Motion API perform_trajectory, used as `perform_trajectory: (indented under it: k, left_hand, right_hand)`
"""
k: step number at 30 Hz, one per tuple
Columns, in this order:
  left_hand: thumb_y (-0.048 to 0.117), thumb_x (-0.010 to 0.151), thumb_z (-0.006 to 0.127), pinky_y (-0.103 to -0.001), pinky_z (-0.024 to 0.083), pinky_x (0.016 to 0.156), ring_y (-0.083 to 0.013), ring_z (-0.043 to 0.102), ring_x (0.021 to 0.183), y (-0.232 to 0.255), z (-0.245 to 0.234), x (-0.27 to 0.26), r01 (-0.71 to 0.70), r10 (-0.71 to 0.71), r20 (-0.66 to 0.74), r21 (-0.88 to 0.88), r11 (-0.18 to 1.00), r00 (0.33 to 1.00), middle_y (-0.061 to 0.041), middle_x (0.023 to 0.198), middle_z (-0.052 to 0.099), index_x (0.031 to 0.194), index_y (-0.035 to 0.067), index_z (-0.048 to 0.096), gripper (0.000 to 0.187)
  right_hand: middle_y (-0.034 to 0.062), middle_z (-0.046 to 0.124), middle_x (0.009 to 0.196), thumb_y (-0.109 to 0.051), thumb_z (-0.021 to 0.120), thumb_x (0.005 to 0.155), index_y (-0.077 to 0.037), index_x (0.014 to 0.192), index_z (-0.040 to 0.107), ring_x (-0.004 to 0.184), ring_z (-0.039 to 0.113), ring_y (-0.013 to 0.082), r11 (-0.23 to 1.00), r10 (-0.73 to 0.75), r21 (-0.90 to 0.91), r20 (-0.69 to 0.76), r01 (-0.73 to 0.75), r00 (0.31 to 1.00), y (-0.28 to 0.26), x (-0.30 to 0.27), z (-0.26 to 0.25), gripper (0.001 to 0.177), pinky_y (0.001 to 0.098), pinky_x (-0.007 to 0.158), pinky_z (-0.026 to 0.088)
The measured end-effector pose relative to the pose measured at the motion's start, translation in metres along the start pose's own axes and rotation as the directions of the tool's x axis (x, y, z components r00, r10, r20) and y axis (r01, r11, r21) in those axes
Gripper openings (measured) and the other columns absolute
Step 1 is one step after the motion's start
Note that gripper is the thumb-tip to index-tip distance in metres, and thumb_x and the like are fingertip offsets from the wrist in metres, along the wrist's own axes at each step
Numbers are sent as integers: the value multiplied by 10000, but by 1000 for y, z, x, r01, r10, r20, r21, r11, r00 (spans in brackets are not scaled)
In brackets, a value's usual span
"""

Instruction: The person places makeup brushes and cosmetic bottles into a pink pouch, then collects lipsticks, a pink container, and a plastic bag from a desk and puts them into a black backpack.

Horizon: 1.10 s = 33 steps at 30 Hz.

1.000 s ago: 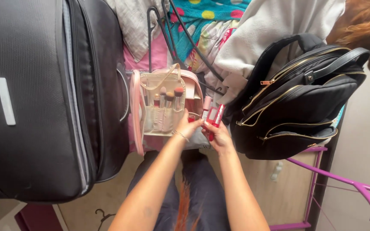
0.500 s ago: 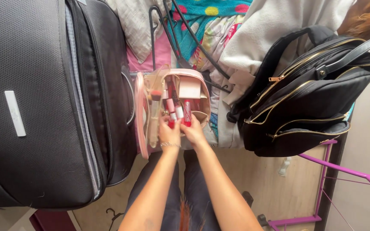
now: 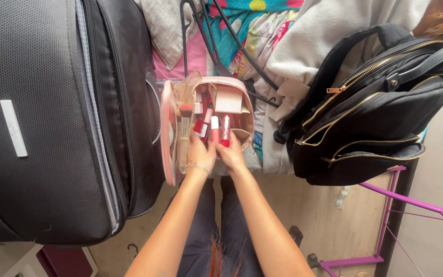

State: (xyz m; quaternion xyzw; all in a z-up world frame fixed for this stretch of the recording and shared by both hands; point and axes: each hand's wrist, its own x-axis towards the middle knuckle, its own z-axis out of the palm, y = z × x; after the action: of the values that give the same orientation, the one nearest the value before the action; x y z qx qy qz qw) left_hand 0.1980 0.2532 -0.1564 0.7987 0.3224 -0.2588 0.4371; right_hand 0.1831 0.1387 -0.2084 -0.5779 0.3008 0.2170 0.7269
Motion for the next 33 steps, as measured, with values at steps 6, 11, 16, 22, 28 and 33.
perform_trajectory:
  k: [6,11,16,22,28,33]
  left_hand:
    - [144,823,762,-466,449,1046,-351,575,1182,29,-82,-72,-357,509,-152,547,757,847,-138,1278,621,1287,67,574,506]
    - [238,716,850,-554,369,1079,-424,411,1274,-1,-78,-55,-352,638,-290,639,684,713,-208,1373,501,1080,41,678,448]
    - [267,828,871,-573,321,1129,-435,311,1490,-2,-82,-61,-352,729,-299,723,594,615,-220,1614,388,1016,119,745,270]
    - [267,743,865,-663,145,1236,-520,84,1538,10,-93,-57,-241,575,-351,660,712,739,-388,1632,236,999,42,744,362]
    - [180,966,718,-519,567,848,-420,697,1012,-2,-87,-49,-182,331,-263,464,867,906,-144,1381,609,1107,19,713,214]
    - [137,916,738,-534,531,717,-453,670,818,23,-126,-66,-275,421,-332,405,872,844,-231,992,631,981,31,782,132]
  right_hand:
    - [144,671,1152,5,644,892,-37,1355,431,940,760,257,940,303,144,70,-310,951,-31,-18,-30,512,339,723,669]
    - [103,686,1153,-81,711,890,-49,1353,508,930,762,196,980,199,18,35,-200,979,-16,-13,-39,507,256,602,540]
    - [90,716,873,-196,820,865,-20,1209,626,703,662,172,975,133,-168,-92,-147,987,21,17,-10,433,273,494,440]
    - [28,676,716,-304,826,878,-43,965,709,532,599,86,991,42,-116,-196,-66,980,-20,-20,-7,300,246,435,456]
    - [16,638,658,-352,796,929,-1,939,674,498,535,95,970,-128,-245,-482,7,867,-28,-33,-43,372,284,440,401]
    - [64,650,600,-391,727,959,-14,838,725,555,599,110,796,-362,-593,-304,122,881,-23,-1,-50,397,301,545,489]
